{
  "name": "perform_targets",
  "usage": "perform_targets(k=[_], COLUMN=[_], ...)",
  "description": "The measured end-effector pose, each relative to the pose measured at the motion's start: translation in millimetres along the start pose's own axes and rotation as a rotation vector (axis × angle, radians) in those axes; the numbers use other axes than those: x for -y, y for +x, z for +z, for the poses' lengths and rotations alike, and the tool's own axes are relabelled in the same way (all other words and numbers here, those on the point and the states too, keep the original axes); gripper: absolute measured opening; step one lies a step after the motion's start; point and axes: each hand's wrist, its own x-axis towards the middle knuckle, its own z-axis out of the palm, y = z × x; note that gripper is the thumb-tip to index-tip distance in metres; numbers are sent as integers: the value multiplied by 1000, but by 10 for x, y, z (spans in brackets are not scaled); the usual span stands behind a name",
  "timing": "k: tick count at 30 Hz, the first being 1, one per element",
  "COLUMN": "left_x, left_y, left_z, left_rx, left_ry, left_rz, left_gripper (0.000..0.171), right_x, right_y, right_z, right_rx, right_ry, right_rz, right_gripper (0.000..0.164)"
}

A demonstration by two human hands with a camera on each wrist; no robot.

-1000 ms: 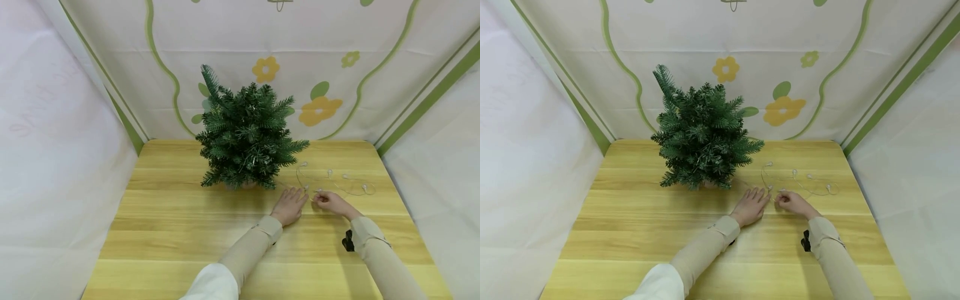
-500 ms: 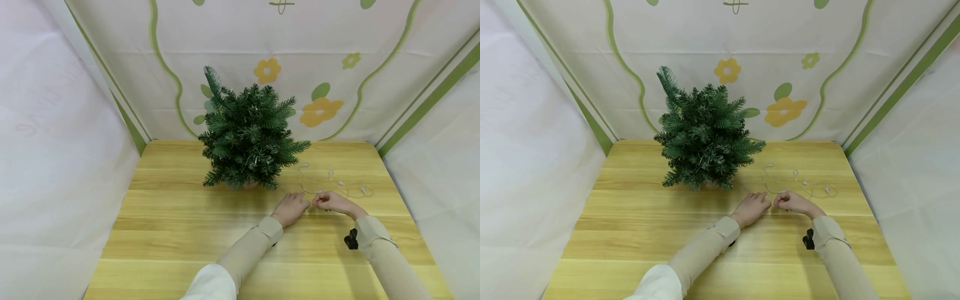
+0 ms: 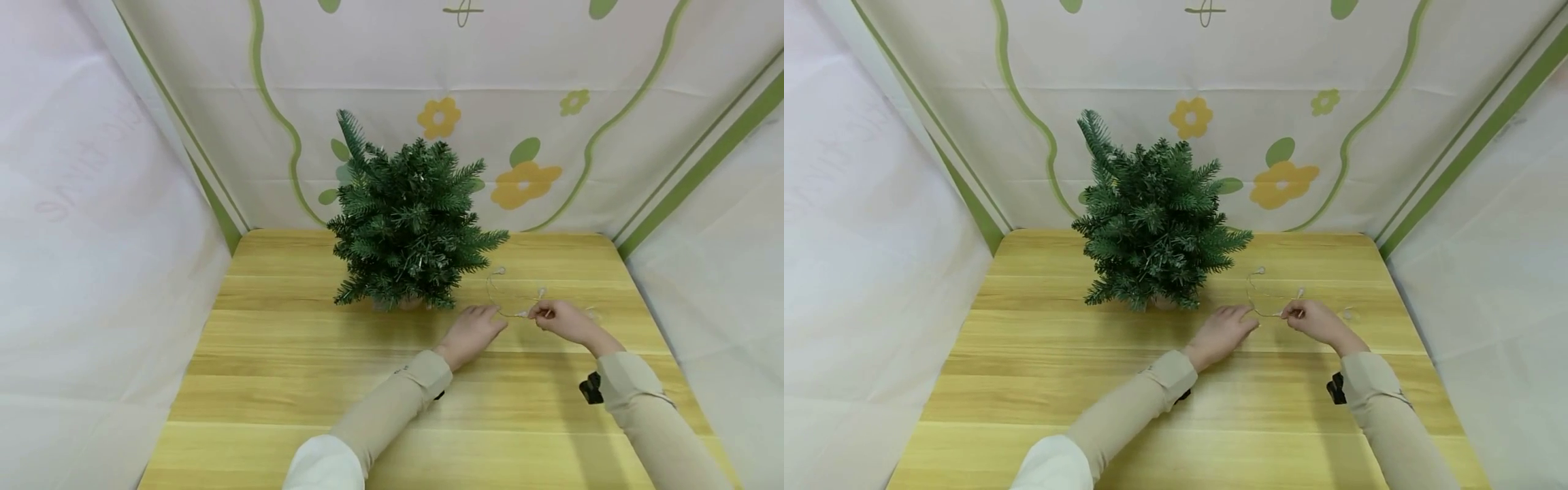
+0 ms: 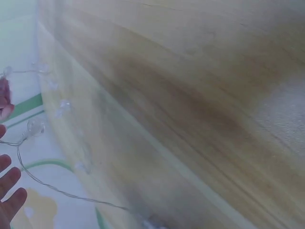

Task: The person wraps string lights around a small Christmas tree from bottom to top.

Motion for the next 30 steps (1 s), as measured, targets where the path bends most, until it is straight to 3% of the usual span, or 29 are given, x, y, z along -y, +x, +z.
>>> perform_targets(k=[6, 12, 16, 20, 26, 30], left_x=[49, 102, 112, 99, 69, 38], left_y=[-61, -135, -185, -204, -174, -131], left_z=[-94, -172, -223, -263, -351, -454], left_rx=[-126, -234, -327, -417, -511, -469], left_ry=[93, 163, 230, 251, 182, 53], left_rz=[13, 64, 75, 68, 31, -30], left_gripper=[24, 24, 21, 19, 13, 14], right_x=[107, 147, 218, 357, 673, 857], right_y=[-10, -69, -118, -198, -280, -288], right_z=[-57, -154, -289, -458, -634, -667], right_rx=[-240, -390, -410, -368, -297, -313], right_ry=[-152, -122, 31, 135, 285, 328], right_rz=[2, 5, 42, 40, -147, -235], right_gripper=[23, 32, 44, 38, 15, 21])
